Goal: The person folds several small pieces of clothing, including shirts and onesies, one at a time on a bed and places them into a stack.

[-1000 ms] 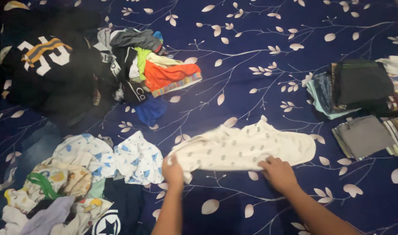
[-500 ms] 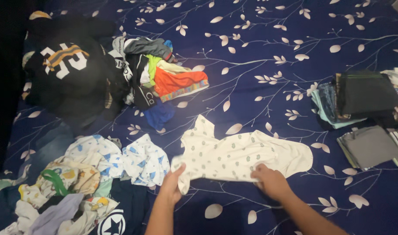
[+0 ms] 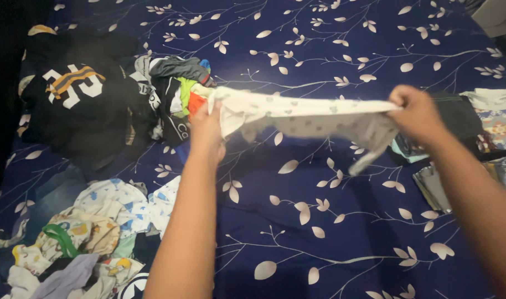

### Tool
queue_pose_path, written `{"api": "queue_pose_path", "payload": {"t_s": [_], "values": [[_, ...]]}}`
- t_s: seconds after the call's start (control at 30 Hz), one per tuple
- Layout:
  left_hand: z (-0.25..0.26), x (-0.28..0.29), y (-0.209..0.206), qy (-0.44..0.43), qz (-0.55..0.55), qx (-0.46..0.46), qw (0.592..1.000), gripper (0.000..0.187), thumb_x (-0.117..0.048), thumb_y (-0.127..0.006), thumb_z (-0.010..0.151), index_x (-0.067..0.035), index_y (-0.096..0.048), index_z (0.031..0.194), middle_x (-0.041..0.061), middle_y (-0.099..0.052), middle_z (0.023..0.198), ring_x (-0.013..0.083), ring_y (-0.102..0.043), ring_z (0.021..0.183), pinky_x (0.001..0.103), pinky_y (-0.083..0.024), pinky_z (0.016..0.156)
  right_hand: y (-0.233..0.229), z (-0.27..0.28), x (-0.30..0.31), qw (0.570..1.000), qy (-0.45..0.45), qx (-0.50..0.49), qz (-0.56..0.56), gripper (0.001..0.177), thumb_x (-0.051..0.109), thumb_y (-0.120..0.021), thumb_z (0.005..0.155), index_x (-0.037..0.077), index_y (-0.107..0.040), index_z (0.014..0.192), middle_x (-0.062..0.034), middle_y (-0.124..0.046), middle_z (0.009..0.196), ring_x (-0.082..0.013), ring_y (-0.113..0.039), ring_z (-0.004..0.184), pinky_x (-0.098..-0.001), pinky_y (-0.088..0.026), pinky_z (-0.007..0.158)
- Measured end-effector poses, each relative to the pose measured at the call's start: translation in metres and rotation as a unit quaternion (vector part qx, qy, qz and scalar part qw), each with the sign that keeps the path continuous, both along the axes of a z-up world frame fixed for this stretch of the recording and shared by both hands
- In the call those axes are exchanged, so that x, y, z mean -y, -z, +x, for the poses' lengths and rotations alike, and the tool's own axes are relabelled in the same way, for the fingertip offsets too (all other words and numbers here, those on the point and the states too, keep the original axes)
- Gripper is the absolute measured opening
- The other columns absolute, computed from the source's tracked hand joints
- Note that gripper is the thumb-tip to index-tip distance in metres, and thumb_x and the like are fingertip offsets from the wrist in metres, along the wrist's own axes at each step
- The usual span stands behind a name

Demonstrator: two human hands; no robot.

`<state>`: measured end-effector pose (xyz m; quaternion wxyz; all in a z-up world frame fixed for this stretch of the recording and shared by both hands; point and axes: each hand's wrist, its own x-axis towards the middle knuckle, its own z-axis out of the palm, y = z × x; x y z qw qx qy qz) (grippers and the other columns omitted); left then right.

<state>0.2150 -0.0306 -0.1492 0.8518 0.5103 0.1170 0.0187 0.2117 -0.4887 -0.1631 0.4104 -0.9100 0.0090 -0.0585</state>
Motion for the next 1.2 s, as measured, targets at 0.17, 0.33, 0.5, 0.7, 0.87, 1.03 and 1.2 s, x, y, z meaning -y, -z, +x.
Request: {"api": "queue_pose_path", "payload": {"t_s": [0.17,0.33,0.5,0.7,0.87,1.03,1.2], "values": [[-0.046,-0.015,0.007,-0.007,0.143,0.044,0.989,0.033,-0.01,-0.058,0.1,0.001,-0.066,0.13,0.007,-0.073,0.114,0.0146,-0.07,0.098,0.029,-0.057,0.084,-0.006,-0.041,0.0,0.992,-0.074,0.105,0.021,0.016,-0.001,-0.066,0.096,0.013,-0.066,0.088,0.0002,-0.071,0.106,-0.0135,-0.064,0.098,-0.0282,-0.051,0.087],[-0.146,-0.028,0.173,-0.025,0.258,-0.102,0.96,0.037,-0.013,-0.065,0.095,-0.002,-0.065,0.13,0.011,-0.074,0.122,0.0157,-0.069,0.106,0.03,-0.054,0.091,0.093,-0.123,-0.023,0.951,-0.138,0.074,-0.268,0.024,-0.002,-0.064,0.07,0.021,-0.067,0.064,0.0041,-0.072,0.092,-0.0236,-0.065,0.102,-0.0466,-0.044,0.091],[-0.256,-0.036,0.338,-0.006,0.427,-0.137,0.894,0.041,-0.009,-0.071,0.085,-0.004,-0.07,0.125,0.012,-0.077,0.108,0.0186,-0.073,0.098,0.031,-0.054,0.086,0.193,-0.203,-0.033,0.927,-0.125,-0.057,-0.35,0.027,0.006,-0.064,0.079,0.023,-0.067,0.1,0.0023,-0.067,0.109,-0.0203,-0.059,0.118,-0.0546,-0.037,0.106],[-0.28,-0.042,0.34,0.056,0.286,-0.314,0.903,0.045,-0.013,-0.08,0.082,-0.008,-0.067,0.125,0.011,-0.078,0.082,0.0164,-0.068,0.063,0.032,-0.054,0.059,0.198,-0.202,-0.038,0.937,-0.005,-0.049,-0.345,0.038,0.017,-0.072,0.076,0.023,-0.068,0.114,-0.0035,-0.062,0.118,-0.024,-0.057,0.12,-0.051,-0.041,0.101],[-0.268,-0.057,0.33,0.097,0.365,-0.313,0.871,0.046,-0.008,-0.083,0.076,-0.008,-0.07,0.12,0.01,-0.08,0.08,0.0157,-0.07,0.061,0.031,-0.055,0.058,0.195,-0.168,-0.017,0.918,0.015,-0.016,-0.397,0.023,0.018,-0.073,0.08,0.024,-0.07,0.102,-0.0009,-0.063,0.118,-0.0231,-0.059,0.12,-0.0502,-0.042,0.105],[-0.266,-0.057,0.325,0.096,0.356,-0.315,0.875,0.044,-0.008,-0.084,0.075,-0.009,-0.072,0.118,0.008,-0.08,0.081,0.0152,-0.075,0.071,0.031,-0.058,0.065,0.186,-0.155,0.01,0.884,0.014,0.036,-0.465,0.015,0.018,-0.067,0.094,0.027,-0.069,0.105,0.0035,-0.064,0.111,-0.0207,-0.061,0.115,-0.0466,-0.043,0.113],[-0.263,-0.054,0.317,0.123,0.399,-0.325,0.849,0.044,-0.009,-0.084,0.075,-0.01,-0.072,0.118,0.006,-0.081,0.081,0.015,-0.076,0.075,0.03,-0.058,0.073,0.188,-0.177,0.022,0.877,-0.123,0.027,-0.464,0.024,0.018,-0.07,0.072,0.025,-0.07,0.095,-0.0017,-0.065,0.115,-0.0256,-0.064,0.118,-0.0522,-0.043,0.104]]}}
